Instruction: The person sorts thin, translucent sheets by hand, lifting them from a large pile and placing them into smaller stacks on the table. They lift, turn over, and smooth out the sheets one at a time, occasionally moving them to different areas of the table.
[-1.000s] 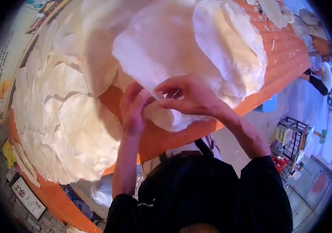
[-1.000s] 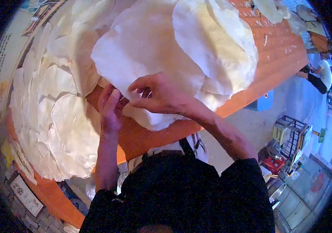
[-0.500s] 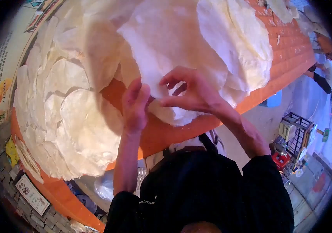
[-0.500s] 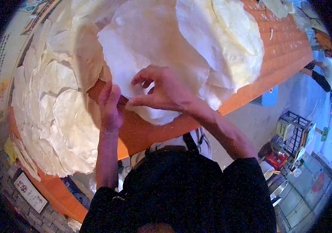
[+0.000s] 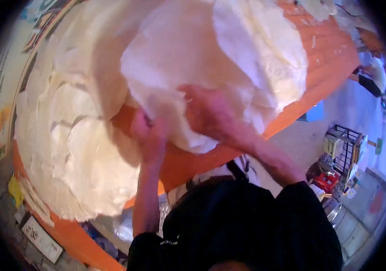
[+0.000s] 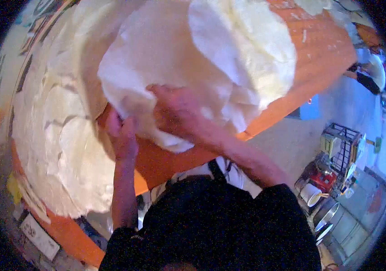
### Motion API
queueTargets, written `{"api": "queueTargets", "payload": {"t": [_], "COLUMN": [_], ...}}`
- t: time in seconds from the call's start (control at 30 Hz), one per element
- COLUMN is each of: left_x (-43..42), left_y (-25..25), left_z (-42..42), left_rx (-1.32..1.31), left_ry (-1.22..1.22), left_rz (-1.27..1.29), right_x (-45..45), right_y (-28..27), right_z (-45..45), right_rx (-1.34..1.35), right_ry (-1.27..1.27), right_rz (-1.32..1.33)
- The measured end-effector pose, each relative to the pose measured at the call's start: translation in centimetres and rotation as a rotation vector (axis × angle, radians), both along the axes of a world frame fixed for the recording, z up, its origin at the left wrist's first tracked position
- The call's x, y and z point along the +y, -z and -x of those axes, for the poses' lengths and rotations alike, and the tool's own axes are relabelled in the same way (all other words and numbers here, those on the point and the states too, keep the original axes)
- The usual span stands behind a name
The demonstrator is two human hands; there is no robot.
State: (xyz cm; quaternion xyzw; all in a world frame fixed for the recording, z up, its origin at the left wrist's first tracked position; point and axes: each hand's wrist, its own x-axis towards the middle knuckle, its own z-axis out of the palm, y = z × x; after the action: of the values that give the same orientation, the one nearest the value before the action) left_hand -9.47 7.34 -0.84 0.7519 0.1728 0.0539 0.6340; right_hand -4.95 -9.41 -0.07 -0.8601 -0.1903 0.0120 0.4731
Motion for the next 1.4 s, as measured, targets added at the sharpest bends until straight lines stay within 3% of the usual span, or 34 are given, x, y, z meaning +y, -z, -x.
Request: {"api": "queueTargets", "payload": {"t": [0.1, 0.2, 0.23, 0.27, 0.3, 0.37, 0.47, 0.5, 0.67, 0.7, 0.77, 0.83, 0.87, 0.93, 1.0, 1.03, 1.1, 1.17, 1.2, 1.3, 1.4], "left_x": [0.5, 4.3, 5.5, 6.5, 7.4, 9.0, 11.2, 11.8, 14.1, 14.2, 13.4, 13.2, 13.3, 13.5, 12.9, 13.0, 13.7, 13.2, 13.6, 13.8, 11.5], "left_y": [1.3, 2.6, 2.8, 2.9, 3.1, 3.4, 4.5, 5.1, 7.4, 7.2, 5.9, 4.1, 3.3, 1.4, -1.8, -2.9, -4.8, -7.0, -7.4, -10.2, -16.5], "left_z": [-0.2, 1.9, 3.1, 4.3, 5.4, 6.8, 8.9, 9.6, 12.5, 12.6, 12.0, 11.7, 11.4, 10.8, 9.4, 9.1, 8.9, 8.4, 8.4, 6.7, 1.5], "left_rx": [0.269, 0.107, 0.099, 0.087, 0.078, 0.101, 0.103, 0.103, 0.217, 0.243, 0.238, 0.234, 0.224, 0.195, 0.18, 0.174, 0.104, 0.142, 0.136, 0.159, 0.159], "left_ry": [-0.246, -0.166, -0.175, -0.183, -0.193, -0.21, -0.212, -0.204, -0.289, -0.3, -0.321, -0.311, -0.289, -0.256, -0.257, -0.27, -0.238, -0.27, -0.288, -0.312, -0.195], "left_rz": [0.33, 0.555, 0.624, 0.698, 0.773, 0.734, 0.663, 0.637, 0.48, 0.465, 0.438, 0.399, 0.376, 0.386, 0.29, 0.27, 0.246, 0.176, 0.131, -0.052, -0.185], "right_x": [1.5, -1.6, -3.2, -5.5, -7.9, -10.9, -14.5, -14.3, -14.6, -15.3, -14.2, -13.3, -12.6, -10.2, -7.7, -7.6, -9.7, -12.6, -15.3, -20.5, -24.1], "right_y": [1.9, -2.6, -3.6, -6.7, -7.7, -11.2, -14.7, -16.8, -25.5, -26.8, -28.1, -28.8, -27.8, -24.8, -20.3, -16.9, -10.7, -6.3, -2.2, 1.5, 4.3], "right_z": [-0.4, -2.3, -3.2, -4.6, -5.7, -7.1, -10.2, -9.9, -14.5, -16.1, -17.2, -18.7, -18.6, -17.3, -14.8, -13.5, -10.7, -9.4, -10.0, -10.5, -10.6], "right_rx": [-0.075, 0.152, 0.014, 0.504, 0.494, 0.648, 0.136, 0.154, -0.274, -0.218, -0.503, -0.582, -0.74, -0.724, -0.391, -0.238, -0.152, -0.071, -0.242, -0.076, -0.138], "right_ry": [-0.163, -0.162, -0.171, -0.117, -0.1, 0.19, 0.131, 0.149, 0.371, 0.326, 0.362, 0.243, 0.156, 0.146, 0.128, 0.034, -0.292, -0.131, 0.017, 0.449, 0.5], "right_rz": [0.199, 0.029, -0.018, -0.131, -0.115, -0.245, -0.022, -0.058, 0.427, 0.372, 0.584, 0.75, 0.748, 0.939, 1.079, 1.031, 0.586, 0.429, 0.436, 0.893, 0.919]}}
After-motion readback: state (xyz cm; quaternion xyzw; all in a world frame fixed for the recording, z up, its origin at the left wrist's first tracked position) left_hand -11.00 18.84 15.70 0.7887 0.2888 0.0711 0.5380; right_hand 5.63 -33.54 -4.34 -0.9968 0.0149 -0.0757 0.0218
